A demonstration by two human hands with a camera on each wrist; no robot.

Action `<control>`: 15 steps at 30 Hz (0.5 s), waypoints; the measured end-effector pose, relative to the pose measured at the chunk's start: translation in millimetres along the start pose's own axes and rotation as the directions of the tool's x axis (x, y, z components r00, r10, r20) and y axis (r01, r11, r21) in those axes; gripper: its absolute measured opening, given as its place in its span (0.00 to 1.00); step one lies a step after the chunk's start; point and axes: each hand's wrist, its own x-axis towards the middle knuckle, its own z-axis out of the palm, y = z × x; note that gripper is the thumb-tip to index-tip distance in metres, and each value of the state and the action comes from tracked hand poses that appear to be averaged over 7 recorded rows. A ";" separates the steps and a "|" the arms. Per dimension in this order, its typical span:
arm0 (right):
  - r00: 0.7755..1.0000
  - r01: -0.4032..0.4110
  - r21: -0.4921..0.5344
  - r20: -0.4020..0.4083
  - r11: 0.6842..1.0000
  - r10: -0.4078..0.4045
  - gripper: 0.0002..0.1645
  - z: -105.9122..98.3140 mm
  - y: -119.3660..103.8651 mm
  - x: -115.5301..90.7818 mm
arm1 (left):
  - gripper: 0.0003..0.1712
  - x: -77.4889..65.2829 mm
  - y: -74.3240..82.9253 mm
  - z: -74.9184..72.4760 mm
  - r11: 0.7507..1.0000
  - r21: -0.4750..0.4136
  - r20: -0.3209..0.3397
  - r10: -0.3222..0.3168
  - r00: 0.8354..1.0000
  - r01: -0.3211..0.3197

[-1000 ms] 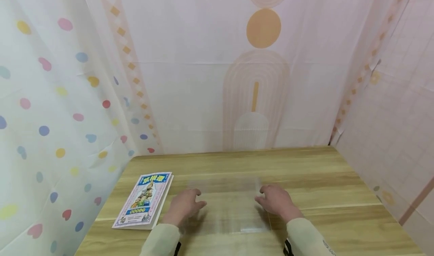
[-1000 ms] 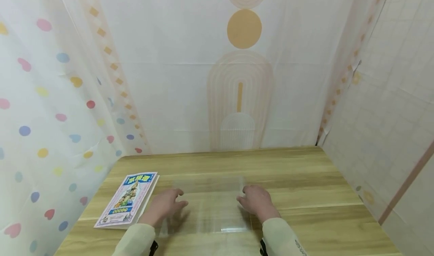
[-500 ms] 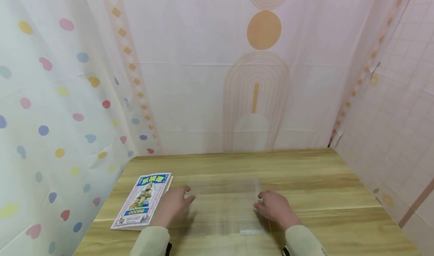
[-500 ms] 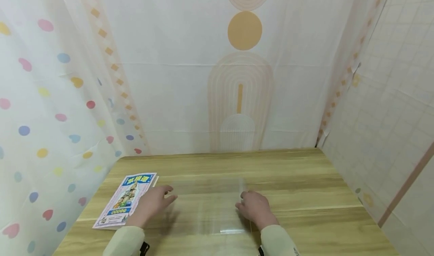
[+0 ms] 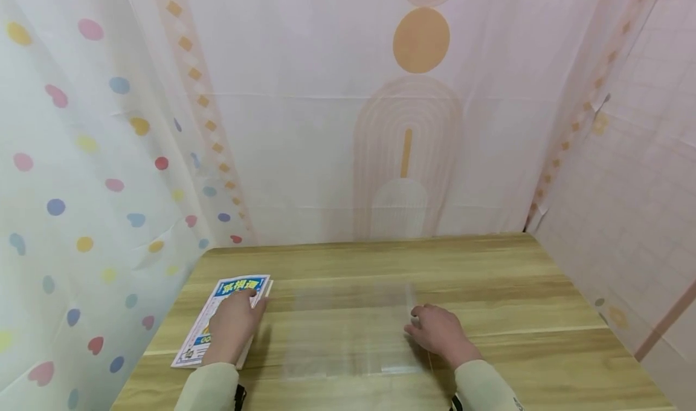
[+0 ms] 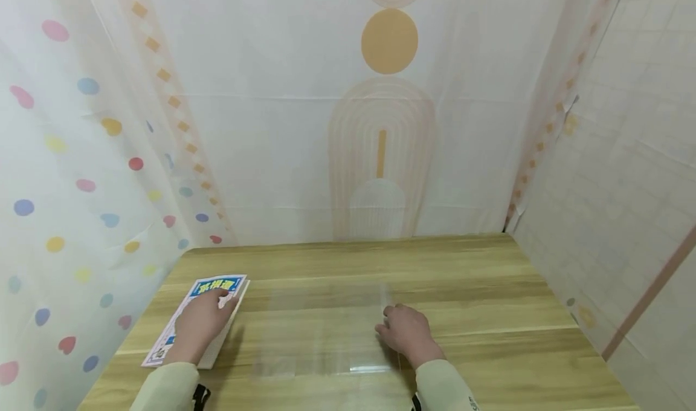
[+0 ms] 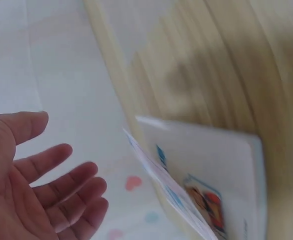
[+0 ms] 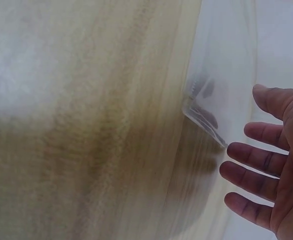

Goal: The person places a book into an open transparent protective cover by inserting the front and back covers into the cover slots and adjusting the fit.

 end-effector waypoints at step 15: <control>1.000 -0.008 -0.015 -0.026 1.000 0.007 0.20 -0.1 2.7 1.3 | 0.37 0.2 -70.3 -1.1 0.946 0.091 0.170 -0.321 0.932 0.310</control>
